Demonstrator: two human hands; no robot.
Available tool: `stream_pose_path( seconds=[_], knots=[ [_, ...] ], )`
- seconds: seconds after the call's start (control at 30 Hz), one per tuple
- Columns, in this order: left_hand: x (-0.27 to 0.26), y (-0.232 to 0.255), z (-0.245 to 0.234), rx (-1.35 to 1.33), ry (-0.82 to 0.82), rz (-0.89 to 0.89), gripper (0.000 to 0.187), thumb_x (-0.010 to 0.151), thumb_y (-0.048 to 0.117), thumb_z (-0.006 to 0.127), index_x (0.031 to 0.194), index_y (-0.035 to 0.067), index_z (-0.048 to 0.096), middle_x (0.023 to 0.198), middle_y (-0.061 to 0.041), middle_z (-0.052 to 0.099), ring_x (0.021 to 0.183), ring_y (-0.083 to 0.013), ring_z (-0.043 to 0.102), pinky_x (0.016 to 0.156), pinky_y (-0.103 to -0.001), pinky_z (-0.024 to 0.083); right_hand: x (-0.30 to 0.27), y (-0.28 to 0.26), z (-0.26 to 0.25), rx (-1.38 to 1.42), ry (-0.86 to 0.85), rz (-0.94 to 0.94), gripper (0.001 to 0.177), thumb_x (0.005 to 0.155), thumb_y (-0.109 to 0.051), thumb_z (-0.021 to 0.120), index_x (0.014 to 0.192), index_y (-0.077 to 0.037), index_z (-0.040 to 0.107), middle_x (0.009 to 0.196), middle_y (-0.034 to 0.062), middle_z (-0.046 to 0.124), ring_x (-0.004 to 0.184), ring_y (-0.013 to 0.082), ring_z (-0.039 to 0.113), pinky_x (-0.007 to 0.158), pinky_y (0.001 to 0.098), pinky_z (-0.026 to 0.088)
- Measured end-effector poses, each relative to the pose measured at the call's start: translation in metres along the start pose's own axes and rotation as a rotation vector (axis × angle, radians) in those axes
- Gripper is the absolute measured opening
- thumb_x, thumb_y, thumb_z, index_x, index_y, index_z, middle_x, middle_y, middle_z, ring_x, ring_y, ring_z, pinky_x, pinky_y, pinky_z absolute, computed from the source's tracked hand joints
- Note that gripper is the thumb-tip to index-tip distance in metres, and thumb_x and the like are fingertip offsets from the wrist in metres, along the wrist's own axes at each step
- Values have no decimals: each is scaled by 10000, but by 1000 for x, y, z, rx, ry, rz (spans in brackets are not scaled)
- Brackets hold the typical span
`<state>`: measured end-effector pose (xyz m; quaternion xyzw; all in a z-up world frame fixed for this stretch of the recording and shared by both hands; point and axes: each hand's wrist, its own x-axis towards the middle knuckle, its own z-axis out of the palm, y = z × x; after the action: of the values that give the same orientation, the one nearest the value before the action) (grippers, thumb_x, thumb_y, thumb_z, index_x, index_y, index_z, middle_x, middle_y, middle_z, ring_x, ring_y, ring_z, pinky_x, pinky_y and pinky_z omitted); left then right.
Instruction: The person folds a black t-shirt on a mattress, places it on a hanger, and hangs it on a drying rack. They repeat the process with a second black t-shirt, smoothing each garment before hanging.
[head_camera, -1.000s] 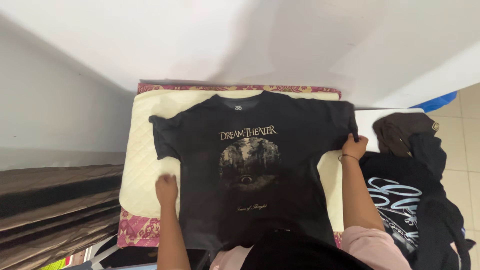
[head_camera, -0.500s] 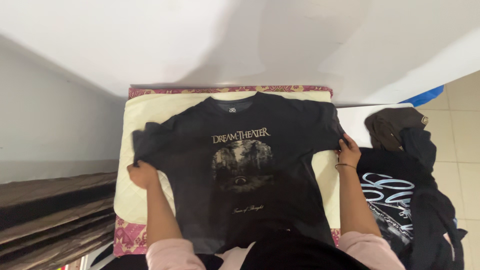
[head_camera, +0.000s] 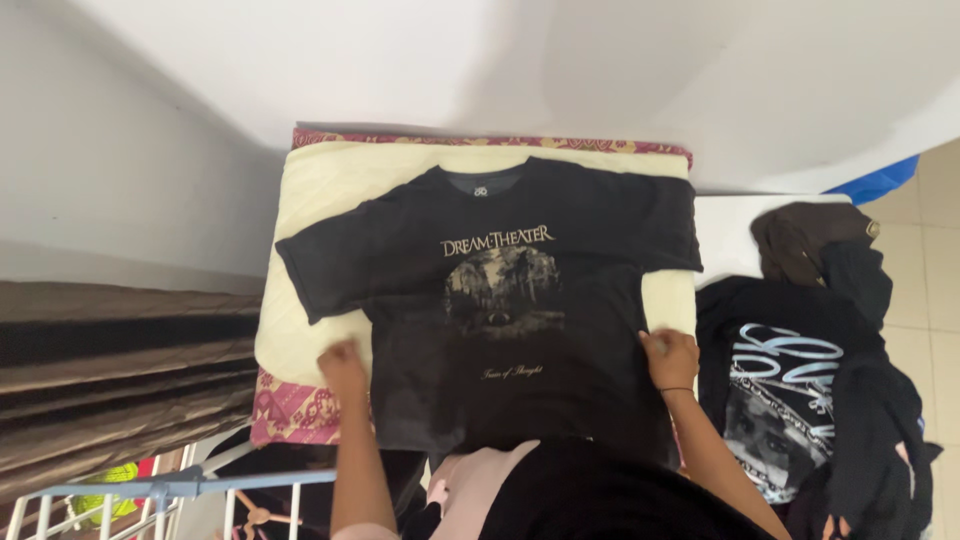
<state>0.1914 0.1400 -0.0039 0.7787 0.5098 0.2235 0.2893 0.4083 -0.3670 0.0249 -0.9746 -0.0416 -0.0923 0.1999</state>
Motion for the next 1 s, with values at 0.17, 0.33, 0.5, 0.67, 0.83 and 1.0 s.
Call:
stream_pose_path(
  seconds=[0.17,0.33,0.5,0.67,0.83,1.0],
  knots=[
    [-57,-13,-6,333,-171,236,269,899,336,729,915,67,734,1090,-184,686,1094,-385,586,963,-479,455,-25,17,-8,213,-176,228,388,1042,-440,632,1034,-57,694,954,198,742,904,365,717,822,448,564],
    [-68,-17,-16,207,-128,-88,367,989,396,630,1069,42,686,999,-171,731,1000,-351,664,991,-524,436,-30,21,-13,296,-321,378,468,1049,-468,564,1144,-17,649,921,234,750,876,364,738,819,442,557],
    [-85,-29,-31,219,-373,-80,638,872,521,749,1157,-39,640,1109,-279,669,1104,-446,620,952,-518,468,-31,29,-22,213,-590,77,565,971,-486,688,1172,41,650,996,257,718,966,348,685,830,376,514],
    [-92,-47,-42,-76,-439,-114,640,871,407,684,1324,-43,653,1245,-285,714,1208,-427,673,1036,-478,502,-28,40,-35,598,-637,337,533,930,-449,707,1154,34,695,916,155,698,832,238,620,741,351,500],
    [-89,-50,-47,-215,-608,-184,785,902,430,758,1430,-69,460,1406,-289,552,1308,-403,541,1055,-454,431,-42,49,-41,655,-709,527,561,909,-471,719,1192,9,646,949,97,694,856,184,651,767,318,520],
    [-93,-26,-62,-13,-831,-67,874,676,220,913,1377,-74,482,1275,-259,667,1191,-357,672,997,-415,525,-58,62,-47,520,-873,283,583,795,-337,842,1158,81,658,926,140,754,823,193,714,753,298,558]
  ],
)
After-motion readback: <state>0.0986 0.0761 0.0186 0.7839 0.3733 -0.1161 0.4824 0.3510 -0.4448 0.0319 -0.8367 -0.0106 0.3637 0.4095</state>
